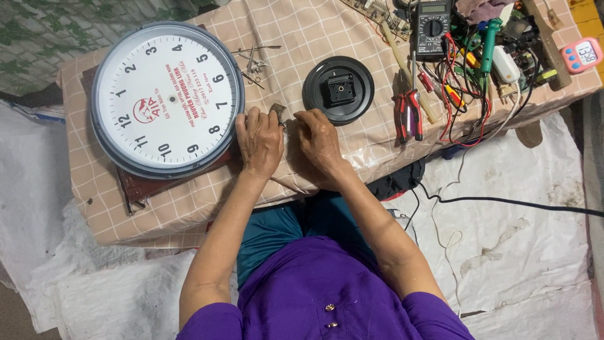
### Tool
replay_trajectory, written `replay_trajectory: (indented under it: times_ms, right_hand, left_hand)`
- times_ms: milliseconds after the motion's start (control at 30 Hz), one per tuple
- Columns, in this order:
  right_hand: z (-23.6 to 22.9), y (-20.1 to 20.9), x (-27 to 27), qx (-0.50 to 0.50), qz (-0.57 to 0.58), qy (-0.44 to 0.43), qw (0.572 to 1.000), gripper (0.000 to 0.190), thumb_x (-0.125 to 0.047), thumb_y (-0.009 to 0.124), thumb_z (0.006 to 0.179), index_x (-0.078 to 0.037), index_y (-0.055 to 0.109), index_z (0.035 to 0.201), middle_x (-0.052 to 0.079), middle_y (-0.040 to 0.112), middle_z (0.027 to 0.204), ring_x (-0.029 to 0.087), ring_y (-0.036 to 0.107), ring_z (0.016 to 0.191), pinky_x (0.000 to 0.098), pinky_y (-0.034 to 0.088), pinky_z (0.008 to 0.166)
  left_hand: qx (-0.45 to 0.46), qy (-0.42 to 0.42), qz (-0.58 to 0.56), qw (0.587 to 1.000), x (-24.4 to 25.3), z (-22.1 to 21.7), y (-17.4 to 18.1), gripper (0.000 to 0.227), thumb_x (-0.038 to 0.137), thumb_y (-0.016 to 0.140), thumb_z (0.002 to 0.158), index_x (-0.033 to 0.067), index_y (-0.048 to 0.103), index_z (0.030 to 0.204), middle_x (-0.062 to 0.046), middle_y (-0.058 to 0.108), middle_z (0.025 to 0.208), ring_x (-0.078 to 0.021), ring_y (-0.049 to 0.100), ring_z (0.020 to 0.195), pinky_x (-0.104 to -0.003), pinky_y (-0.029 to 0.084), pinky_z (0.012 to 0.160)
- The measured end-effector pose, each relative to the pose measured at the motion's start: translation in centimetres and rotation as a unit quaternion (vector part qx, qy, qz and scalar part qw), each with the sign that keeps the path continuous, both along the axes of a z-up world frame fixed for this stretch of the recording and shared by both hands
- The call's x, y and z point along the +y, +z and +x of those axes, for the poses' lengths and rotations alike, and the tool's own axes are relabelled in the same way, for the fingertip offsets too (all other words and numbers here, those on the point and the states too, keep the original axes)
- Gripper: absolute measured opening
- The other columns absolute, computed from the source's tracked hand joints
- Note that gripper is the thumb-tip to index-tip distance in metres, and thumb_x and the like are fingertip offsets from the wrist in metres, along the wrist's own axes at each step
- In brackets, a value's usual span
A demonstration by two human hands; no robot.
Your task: The person works on a small black electronic component on a table, using a multimeter to test connections with red and black probes. They then use a soldering iron to work on the component's terminals.
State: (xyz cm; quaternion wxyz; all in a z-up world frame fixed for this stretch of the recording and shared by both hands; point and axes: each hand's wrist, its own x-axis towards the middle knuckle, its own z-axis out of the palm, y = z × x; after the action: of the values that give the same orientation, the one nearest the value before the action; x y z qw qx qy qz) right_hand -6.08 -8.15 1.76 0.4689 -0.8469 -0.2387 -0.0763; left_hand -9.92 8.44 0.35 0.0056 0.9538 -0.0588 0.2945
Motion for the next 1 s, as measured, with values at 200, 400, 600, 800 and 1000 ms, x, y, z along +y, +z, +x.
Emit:
replay_trajectory:
  times_ms: [200, 400, 600, 800, 1000]
  right_hand:
    - [0.4, 0.0, 0.9, -0.049, -0.068, 0.003, 0.996, 0.022, -0.005, 0.073, 0.085, -0.014, 0.074, 0.105, 0.006, 0.065, 0.095, 0.030, 0.068, 0.091, 0.0418, 0.058, 0.078]
    - [1.7, -2.7, 1.5, -0.072, -0.128, 0.036, 0.988, 0.022, -0.014, 0.076, 0.083, -0.021, 0.070, 0.103, 0.004, 0.056, 0.098, 0.031, 0.062, 0.089, 0.0424, 0.052, 0.073]
    - [1.8, -2.2, 1.6, -0.070, -0.156, 0.038, 0.985, 0.015, -0.015, 0.075, 0.086, -0.021, 0.070, 0.098, 0.005, 0.054, 0.098, 0.032, 0.062, 0.087, 0.0419, 0.051, 0.070]
    - [0.4, 0.2, -0.3, -0.031, -0.099, 0.036, 0.994, 0.013, -0.013, 0.073, 0.091, -0.020, 0.070, 0.101, 0.006, 0.056, 0.100, 0.033, 0.066, 0.088, 0.0430, 0.054, 0.073]
    - [0.1, 1.0, -2.1, 0.005, -0.084, 0.041, 0.996, 0.013, -0.012, 0.074, 0.092, -0.020, 0.071, 0.101, 0.006, 0.059, 0.101, 0.037, 0.070, 0.087, 0.0463, 0.056, 0.072]
  left_hand:
    - [-0.023, -0.015, -0.005, 1.000, 0.8, 0.8, -1.3, 0.036, 0.008, 0.085, 0.069, 0.0022, 0.064, 0.097, -0.007, 0.052, 0.073, -0.0252, 0.057, 0.096, -0.045, 0.038, 0.096]
    - [-0.028, -0.041, -0.011, 0.999, 1.1, 0.8, -0.4, 0.046, -0.001, 0.087, 0.060, -0.0012, 0.064, 0.100, -0.009, 0.051, 0.073, -0.0261, 0.056, 0.090, -0.045, 0.039, 0.093]
    - [-0.033, -0.031, -0.010, 0.999, 0.6, 0.5, 0.9, 0.037, -0.002, 0.083, 0.066, 0.0013, 0.063, 0.096, -0.008, 0.051, 0.076, -0.0264, 0.056, 0.098, -0.044, 0.038, 0.094]
    - [-0.008, -0.030, -0.009, 0.999, 0.9, 0.1, 0.0, 0.041, 0.002, 0.084, 0.066, 0.0037, 0.063, 0.101, -0.010, 0.055, 0.086, -0.0304, 0.055, 0.113, -0.046, 0.038, 0.099]
    - [0.017, -0.048, -0.030, 0.998, 0.0, 0.0, 1.0, 0.046, 0.007, 0.083, 0.071, 0.0072, 0.066, 0.113, -0.012, 0.057, 0.102, -0.0347, 0.049, 0.125, -0.051, 0.038, 0.102]
